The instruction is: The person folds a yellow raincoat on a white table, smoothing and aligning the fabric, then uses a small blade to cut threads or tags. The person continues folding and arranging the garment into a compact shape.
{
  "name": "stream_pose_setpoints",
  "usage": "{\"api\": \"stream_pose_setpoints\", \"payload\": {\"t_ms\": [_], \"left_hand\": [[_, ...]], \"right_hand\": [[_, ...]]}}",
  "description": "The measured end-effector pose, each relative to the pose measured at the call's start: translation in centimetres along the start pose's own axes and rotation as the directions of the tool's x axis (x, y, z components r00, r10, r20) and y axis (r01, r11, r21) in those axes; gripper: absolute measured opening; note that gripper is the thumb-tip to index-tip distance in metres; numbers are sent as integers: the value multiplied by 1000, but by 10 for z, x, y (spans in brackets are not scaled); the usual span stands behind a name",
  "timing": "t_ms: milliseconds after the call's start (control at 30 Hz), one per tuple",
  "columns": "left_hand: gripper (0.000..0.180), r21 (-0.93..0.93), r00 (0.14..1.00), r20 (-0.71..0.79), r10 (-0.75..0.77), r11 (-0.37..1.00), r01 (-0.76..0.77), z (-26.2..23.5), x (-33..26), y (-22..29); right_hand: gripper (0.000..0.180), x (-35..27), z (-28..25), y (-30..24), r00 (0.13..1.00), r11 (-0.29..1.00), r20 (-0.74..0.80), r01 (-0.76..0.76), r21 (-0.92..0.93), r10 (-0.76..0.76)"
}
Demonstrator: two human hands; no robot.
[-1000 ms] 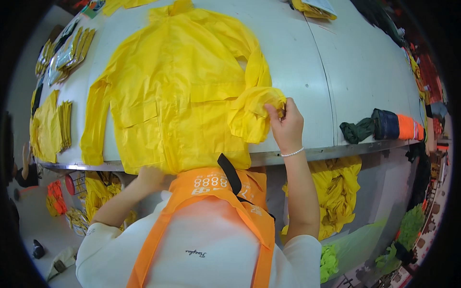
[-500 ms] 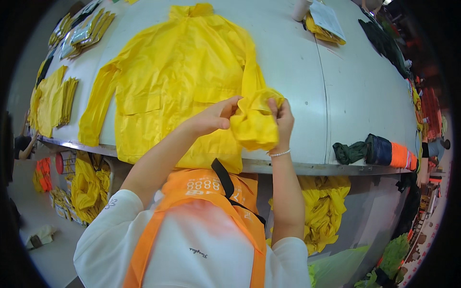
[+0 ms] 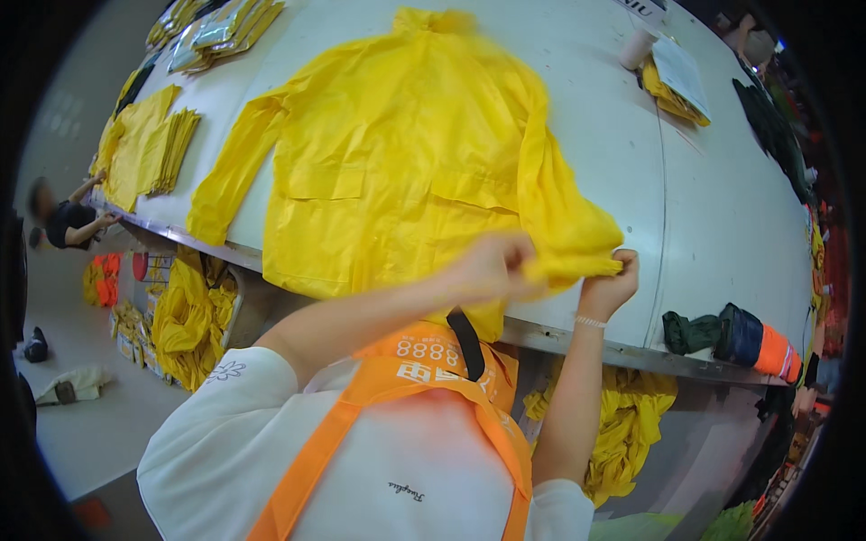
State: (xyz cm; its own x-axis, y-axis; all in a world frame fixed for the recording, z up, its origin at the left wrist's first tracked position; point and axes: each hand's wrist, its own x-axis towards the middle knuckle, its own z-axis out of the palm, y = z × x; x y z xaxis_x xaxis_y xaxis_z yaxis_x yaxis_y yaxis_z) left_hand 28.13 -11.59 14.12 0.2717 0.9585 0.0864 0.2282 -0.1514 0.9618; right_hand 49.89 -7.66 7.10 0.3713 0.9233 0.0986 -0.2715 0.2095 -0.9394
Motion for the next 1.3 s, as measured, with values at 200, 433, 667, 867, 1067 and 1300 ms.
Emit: {"api": "stream_pose_setpoints", "payload": {"t_ms": [200,433,667,867,1067,1300], "left_hand": [[16,95,967,-247,-65,991,90,15,9,-18],[21,-678,977,144,-158,704,214,-31,6,22],[14,-335,947,190,-260,889,312,-36,-9,20],[29,376,916,-236,323,900,-221,-26,-13,8],[27,325,902,65,426,846,-423,-22,-18,27],[20,165,938,-138,319,941,-296,-32,-15,27]], "right_hand": [[12,-30,32,-20,984,885,-161,-137,-444,72],[29,-73,35,-96,932,969,309,-124,-216,188],[22,-69,34,-104,986,872,105,161,-462,-127],[25,-80,38,-92,948,852,-123,202,-484,-294],[19,-106,52,-100,999,873,36,17,-488,1],[16,-121,57,-129,904,882,343,-73,-466,256]]}}
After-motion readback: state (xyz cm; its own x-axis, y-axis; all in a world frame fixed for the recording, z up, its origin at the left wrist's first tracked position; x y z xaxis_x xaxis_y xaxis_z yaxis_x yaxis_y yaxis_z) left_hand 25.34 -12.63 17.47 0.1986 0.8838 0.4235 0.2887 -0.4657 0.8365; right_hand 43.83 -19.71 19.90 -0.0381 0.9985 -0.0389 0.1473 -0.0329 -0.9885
